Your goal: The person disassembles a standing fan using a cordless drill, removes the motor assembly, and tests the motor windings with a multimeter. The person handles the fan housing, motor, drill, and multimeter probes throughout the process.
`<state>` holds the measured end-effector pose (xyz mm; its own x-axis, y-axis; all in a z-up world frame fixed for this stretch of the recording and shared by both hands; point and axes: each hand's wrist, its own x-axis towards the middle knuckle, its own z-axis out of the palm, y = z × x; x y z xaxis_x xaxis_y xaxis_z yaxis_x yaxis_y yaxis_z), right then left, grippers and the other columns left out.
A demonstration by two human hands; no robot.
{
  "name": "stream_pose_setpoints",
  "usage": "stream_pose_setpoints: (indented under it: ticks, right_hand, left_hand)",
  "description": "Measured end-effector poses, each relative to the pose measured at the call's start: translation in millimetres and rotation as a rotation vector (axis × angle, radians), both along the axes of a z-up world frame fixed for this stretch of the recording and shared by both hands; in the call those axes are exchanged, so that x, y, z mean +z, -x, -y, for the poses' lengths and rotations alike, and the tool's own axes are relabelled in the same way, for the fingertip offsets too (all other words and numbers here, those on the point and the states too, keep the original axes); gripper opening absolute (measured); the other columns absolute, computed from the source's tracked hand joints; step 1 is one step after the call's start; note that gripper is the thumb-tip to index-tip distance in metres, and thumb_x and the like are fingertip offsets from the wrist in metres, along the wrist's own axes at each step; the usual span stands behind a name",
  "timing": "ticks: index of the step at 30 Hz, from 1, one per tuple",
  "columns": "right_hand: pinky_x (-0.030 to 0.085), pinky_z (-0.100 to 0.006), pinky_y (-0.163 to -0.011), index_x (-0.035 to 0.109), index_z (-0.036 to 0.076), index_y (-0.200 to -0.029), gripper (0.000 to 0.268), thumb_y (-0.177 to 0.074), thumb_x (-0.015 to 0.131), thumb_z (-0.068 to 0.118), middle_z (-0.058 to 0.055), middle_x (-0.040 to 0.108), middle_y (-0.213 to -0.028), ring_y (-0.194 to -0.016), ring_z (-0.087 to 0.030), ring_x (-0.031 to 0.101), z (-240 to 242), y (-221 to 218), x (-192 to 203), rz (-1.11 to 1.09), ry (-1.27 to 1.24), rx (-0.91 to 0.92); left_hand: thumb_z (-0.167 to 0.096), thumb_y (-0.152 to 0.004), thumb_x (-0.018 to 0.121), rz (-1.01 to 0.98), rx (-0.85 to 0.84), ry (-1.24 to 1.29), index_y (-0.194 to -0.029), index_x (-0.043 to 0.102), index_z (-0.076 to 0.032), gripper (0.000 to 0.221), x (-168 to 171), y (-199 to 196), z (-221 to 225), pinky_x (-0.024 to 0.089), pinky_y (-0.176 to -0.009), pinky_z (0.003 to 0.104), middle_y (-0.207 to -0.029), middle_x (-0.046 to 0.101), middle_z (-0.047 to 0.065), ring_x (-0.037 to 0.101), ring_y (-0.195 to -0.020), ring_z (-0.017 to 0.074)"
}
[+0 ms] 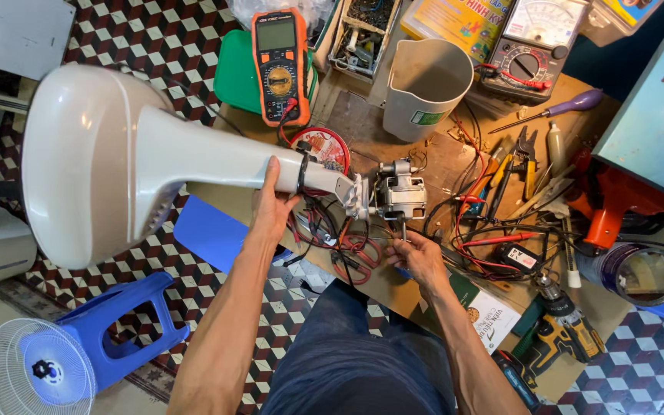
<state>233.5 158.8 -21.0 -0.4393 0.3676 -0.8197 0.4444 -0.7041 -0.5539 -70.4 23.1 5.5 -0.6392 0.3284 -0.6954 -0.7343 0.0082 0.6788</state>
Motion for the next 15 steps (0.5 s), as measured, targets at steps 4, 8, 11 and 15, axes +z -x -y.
stream_pose_setpoints:
  ticks: [4, 8, 11, 15]
  right_hand:
    - [0.056, -0.026, -0.065, 0.072, -0.002, -0.109, 0.019, -0.096, 0.065, 0.011, -0.01, 0.074, -0.085, -0.07, -0.015, 0.069, 10, 7, -1, -0.095, 0.008, -0.032]
    - [0.049, -0.026, -0.061, 0.073, 0.0, -0.105, 0.017, -0.095, 0.065, 0.012, -0.009, 0.077, -0.088, -0.071, -0.014, 0.068, 13, 19, 6, -0.024, 0.004, -0.054]
    - [0.049, -0.026, -0.062, 0.074, 0.001, -0.106, 0.018, -0.095, 0.067, 0.014, -0.01, 0.076, -0.087, -0.071, -0.015, 0.067, 14, 23, 12, -0.052, 0.019, -0.054]
    - [0.049, -0.026, -0.064, 0.076, 0.0, -0.106, 0.021, -0.097, 0.067, 0.018, -0.007, 0.074, -0.086, -0.072, -0.013, 0.065, 15, 25, 18, -0.098, -0.011, 0.045]
  left_hand:
    - [-0.057, -0.079, 0.079, -0.038, -0.036, -0.076, -0.148, 0.046, -0.008, 0.09, -12, 19, -11, 0.043, -0.112, 0.063, -0.145, 0.053, 0.012, 0.051, -0.138, 0.0296]
    - [-0.062, -0.078, 0.074, 0.041, -0.002, -0.083, -0.151, 0.043, -0.012, 0.094, -41, 35, -16, 0.042, -0.109, 0.057, -0.148, 0.053, 0.01, 0.051, -0.135, 0.0275]
    - [-0.067, -0.078, 0.069, 0.083, 0.087, -0.01, -0.151, 0.043, -0.012, 0.096, -68, 36, -13, 0.043, -0.107, 0.054, -0.147, 0.053, 0.011, 0.052, -0.133, 0.0303]
    - [-0.069, -0.082, 0.068, 0.099, 0.04, 0.105, -0.15, 0.043, -0.006, 0.096, -78, 39, 1, 0.05, -0.105, 0.053, -0.146, 0.054, 0.016, 0.058, -0.129, 0.0339]
